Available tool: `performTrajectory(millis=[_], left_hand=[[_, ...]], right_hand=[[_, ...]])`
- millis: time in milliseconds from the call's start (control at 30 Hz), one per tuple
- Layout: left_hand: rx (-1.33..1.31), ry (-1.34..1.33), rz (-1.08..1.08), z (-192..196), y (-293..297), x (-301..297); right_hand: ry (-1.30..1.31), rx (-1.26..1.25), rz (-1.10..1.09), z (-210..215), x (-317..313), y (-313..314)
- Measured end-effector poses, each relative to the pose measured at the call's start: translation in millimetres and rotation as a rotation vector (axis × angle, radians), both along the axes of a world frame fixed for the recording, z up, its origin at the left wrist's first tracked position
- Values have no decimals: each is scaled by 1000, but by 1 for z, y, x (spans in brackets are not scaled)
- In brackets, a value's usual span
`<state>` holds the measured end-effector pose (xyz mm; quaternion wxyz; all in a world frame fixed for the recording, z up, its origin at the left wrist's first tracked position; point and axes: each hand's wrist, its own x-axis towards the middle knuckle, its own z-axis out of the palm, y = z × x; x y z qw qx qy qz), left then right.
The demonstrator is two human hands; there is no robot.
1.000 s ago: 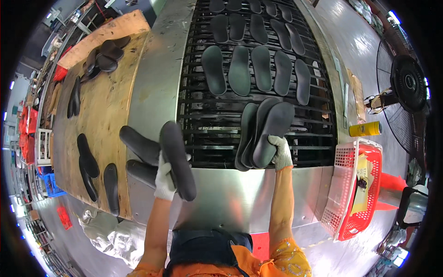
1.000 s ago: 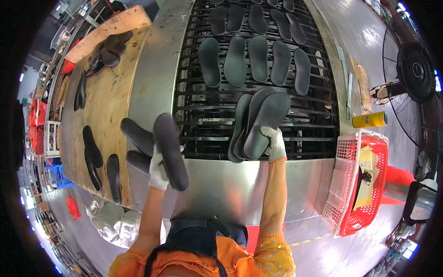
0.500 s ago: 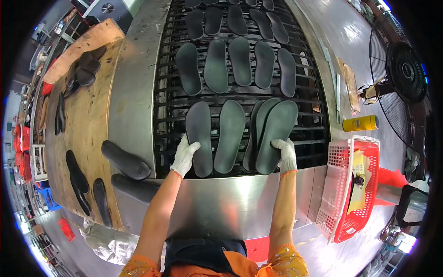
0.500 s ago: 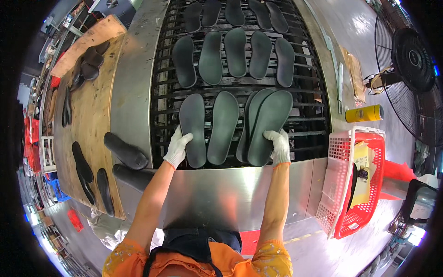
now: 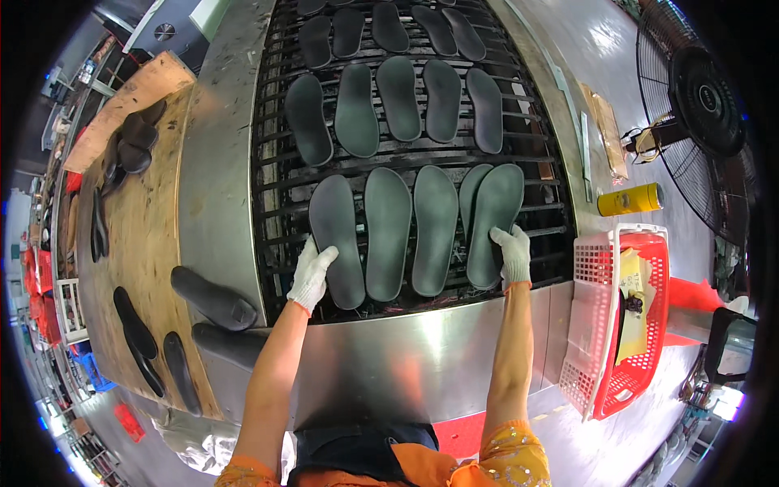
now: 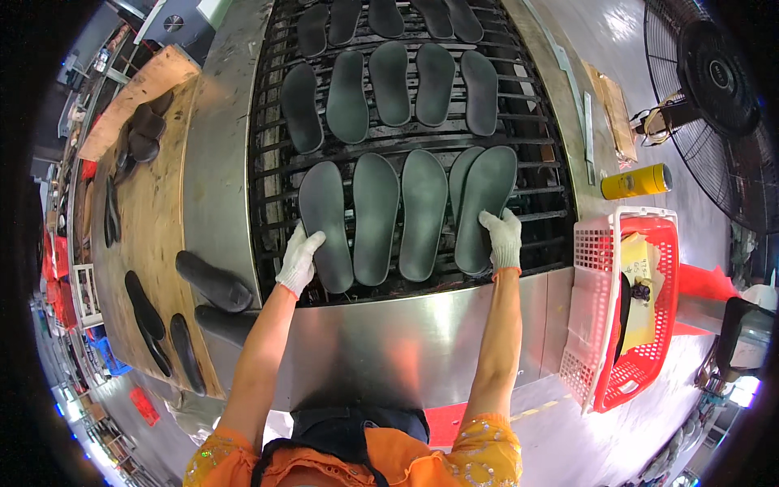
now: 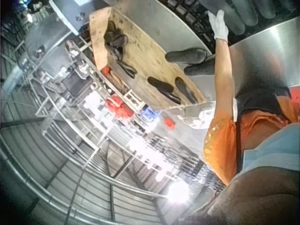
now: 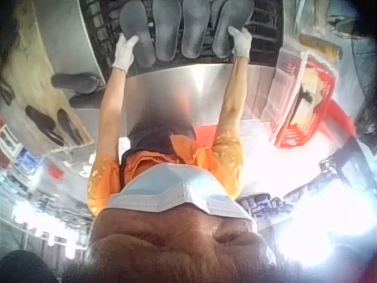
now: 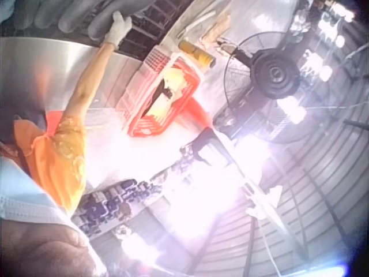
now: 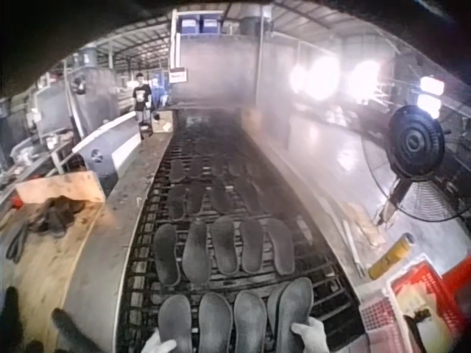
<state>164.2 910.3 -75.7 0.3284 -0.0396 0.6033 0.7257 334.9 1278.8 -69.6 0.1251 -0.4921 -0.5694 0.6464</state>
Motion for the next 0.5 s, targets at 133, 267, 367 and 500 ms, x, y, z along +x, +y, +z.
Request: performTrajectory(millis=[133,267,367,500], left_hand=[[0,35,-11,2,-6,-1],[-91,222,-66,0,4,-1],[-182,245,-38,8,2,3],[-98,189,91,-6,-4,7]], right_hand=[[-187,258,-21,6,2,19],[-208,177,-72,10,26,64],[-226,499,165,15,6,33],[-520,787,403,47,-19,-21]])
